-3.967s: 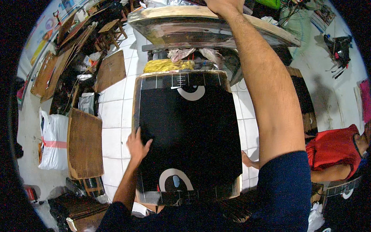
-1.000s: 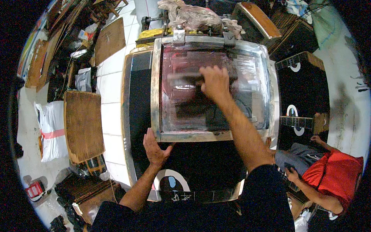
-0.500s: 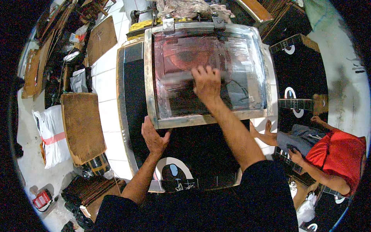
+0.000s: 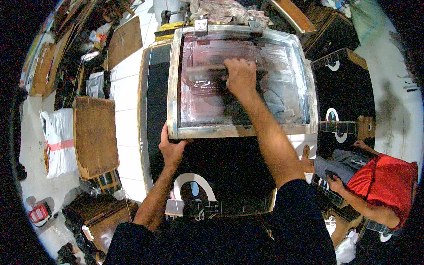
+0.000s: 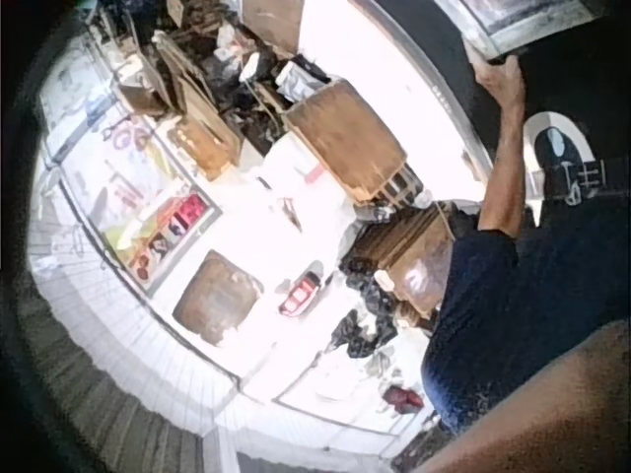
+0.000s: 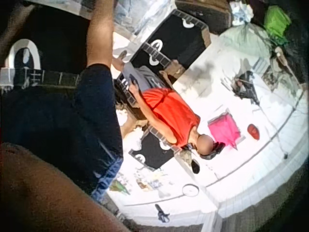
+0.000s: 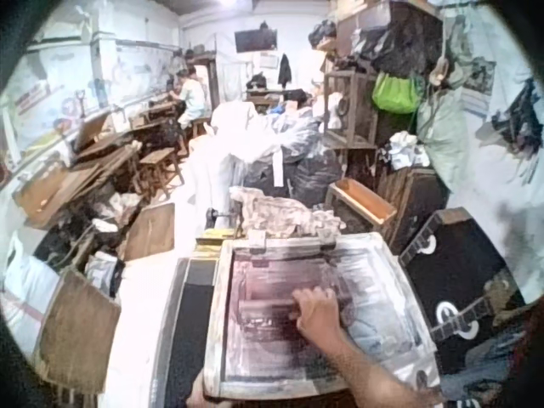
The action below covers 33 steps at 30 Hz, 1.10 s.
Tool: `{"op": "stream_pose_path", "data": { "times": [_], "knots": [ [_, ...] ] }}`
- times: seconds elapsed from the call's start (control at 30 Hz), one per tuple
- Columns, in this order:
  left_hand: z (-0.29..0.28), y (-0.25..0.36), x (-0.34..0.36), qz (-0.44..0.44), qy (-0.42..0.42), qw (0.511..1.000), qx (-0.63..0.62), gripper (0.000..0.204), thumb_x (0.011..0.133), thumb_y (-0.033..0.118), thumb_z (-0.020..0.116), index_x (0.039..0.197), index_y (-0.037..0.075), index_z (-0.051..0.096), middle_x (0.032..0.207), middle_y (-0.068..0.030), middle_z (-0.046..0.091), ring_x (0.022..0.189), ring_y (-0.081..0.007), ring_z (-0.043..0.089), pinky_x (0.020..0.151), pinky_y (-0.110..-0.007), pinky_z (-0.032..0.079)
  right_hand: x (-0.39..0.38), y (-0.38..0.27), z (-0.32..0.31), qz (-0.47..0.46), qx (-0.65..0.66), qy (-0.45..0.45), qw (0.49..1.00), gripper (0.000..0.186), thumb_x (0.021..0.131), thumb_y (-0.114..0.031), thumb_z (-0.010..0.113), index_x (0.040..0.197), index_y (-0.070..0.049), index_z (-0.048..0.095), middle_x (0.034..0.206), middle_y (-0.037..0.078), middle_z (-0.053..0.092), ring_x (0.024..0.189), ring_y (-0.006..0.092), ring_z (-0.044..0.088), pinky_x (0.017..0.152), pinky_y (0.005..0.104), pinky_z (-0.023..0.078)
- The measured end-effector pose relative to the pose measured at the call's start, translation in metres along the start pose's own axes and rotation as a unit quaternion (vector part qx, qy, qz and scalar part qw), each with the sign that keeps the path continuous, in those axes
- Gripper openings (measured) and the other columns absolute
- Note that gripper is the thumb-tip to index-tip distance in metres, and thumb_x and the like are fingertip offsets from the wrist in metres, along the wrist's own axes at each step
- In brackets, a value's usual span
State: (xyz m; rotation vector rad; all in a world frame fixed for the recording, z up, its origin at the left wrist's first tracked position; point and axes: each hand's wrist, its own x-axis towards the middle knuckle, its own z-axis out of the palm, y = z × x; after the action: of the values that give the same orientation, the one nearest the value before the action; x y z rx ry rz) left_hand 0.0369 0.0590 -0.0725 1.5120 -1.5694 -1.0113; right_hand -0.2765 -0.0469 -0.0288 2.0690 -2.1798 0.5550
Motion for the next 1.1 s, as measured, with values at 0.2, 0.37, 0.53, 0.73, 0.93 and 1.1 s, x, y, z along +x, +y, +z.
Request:
{"op": "stream_pose_path", "data": {
  "times": [0.2, 0.37, 0.53, 0.73, 0.93, 1.1],
  "knots": [
    [0.002, 0.001, 0.0, -0.024, 0.002, 0.999, 0.021, 0.102, 0.066, 0.008, 0.095, 0.153, 0.0, 0.043, 0.139, -0.019, 0.063, 0.126, -0.0271, 0.063, 0.107, -0.04, 0.051, 0.004, 0.008, -0.009, -0.012, -0.001, -0.095, 0.995, 0.044, 0.076, -0.021, 0.083, 0.118, -0.018, 0.07, 0.11, 0.004, 0.073, 0.108, 0.0279, 0.067, 0.092, 0.0503, 0.045],
    [0.003, -0.002, 0.001, -0.032, 0.006, 0.999, 0.015, 0.099, 0.065, 0.006, 0.095, 0.151, 0.0, 0.045, 0.136, -0.0181, 0.066, 0.121, -0.0261, 0.066, 0.104, -0.039, 0.053, 0.02, 0.023, 0.011, -0.006, -0.002, -0.113, 0.994, 0.049, 0.078, -0.03, 0.085, 0.123, -0.019, 0.069, 0.116, 0.005, 0.073, 0.112, 0.0285, 0.066, 0.095, 0.0517, 0.045],
    [0.001, 0.0, 0.002, -0.028, -0.003, 1.0, 0.008, 0.096, 0.067, 0.003, 0.093, 0.15, -0.001, 0.045, 0.133, -0.0176, 0.067, 0.118, -0.0209, 0.066, 0.103, -0.037, 0.054, 0.136, 0.061, 0.046, -0.006, -0.04, -0.166, 0.985, 0.071, 0.077, -0.04, 0.087, 0.14, -0.018, 0.062, 0.134, 0.012, 0.069, 0.124, 0.0335, 0.064, 0.099, 0.0537, 0.047],
    [0.0, 0.004, 0.003, -0.067, -0.01, 0.998, 0.005, 0.096, 0.068, 0.002, 0.094, 0.151, -0.002, 0.045, 0.134, -0.0162, 0.067, 0.118, -0.0198, 0.065, 0.104, -0.036, 0.053, 0.148, 0.061, 0.052, 0.012, -0.056, -0.155, 0.986, 0.07, 0.078, -0.043, 0.085, 0.14, -0.02, 0.063, 0.132, 0.012, 0.07, 0.126, 0.0319, 0.063, 0.099, 0.052, 0.049],
    [0.0, 0.002, 0.003, -0.06, -0.01, 0.998, -0.016, 0.097, 0.067, 0.003, 0.094, 0.151, -0.001, 0.045, 0.133, -0.0159, 0.068, 0.117, -0.0202, 0.066, 0.104, -0.036, 0.053, 0.006, 0.011, 0.041, -0.035, 0.014, 0.048, 0.998, 0.029, 0.076, -0.013, 0.08, 0.102, -0.016, 0.067, 0.094, 0.003, 0.068, 0.097, 0.0284, 0.063, 0.084, 0.0467, 0.046],
    [-0.003, 0.008, 0.005, -0.085, -0.026, 0.996, 0.018, 0.098, 0.065, 0.006, 0.096, 0.149, -0.001, 0.047, 0.131, -0.0179, 0.068, 0.118, -0.0243, 0.067, 0.105, -0.038, 0.053, -0.052, -0.008, 0.005, 0.021, 0.027, 0.111, 0.993, 0.039, 0.067, -0.008, 0.076, 0.104, -0.018, 0.072, 0.1, 0.0, 0.07, 0.103, 0.0263, 0.062, 0.097, 0.0461, 0.042]
  ]
}}
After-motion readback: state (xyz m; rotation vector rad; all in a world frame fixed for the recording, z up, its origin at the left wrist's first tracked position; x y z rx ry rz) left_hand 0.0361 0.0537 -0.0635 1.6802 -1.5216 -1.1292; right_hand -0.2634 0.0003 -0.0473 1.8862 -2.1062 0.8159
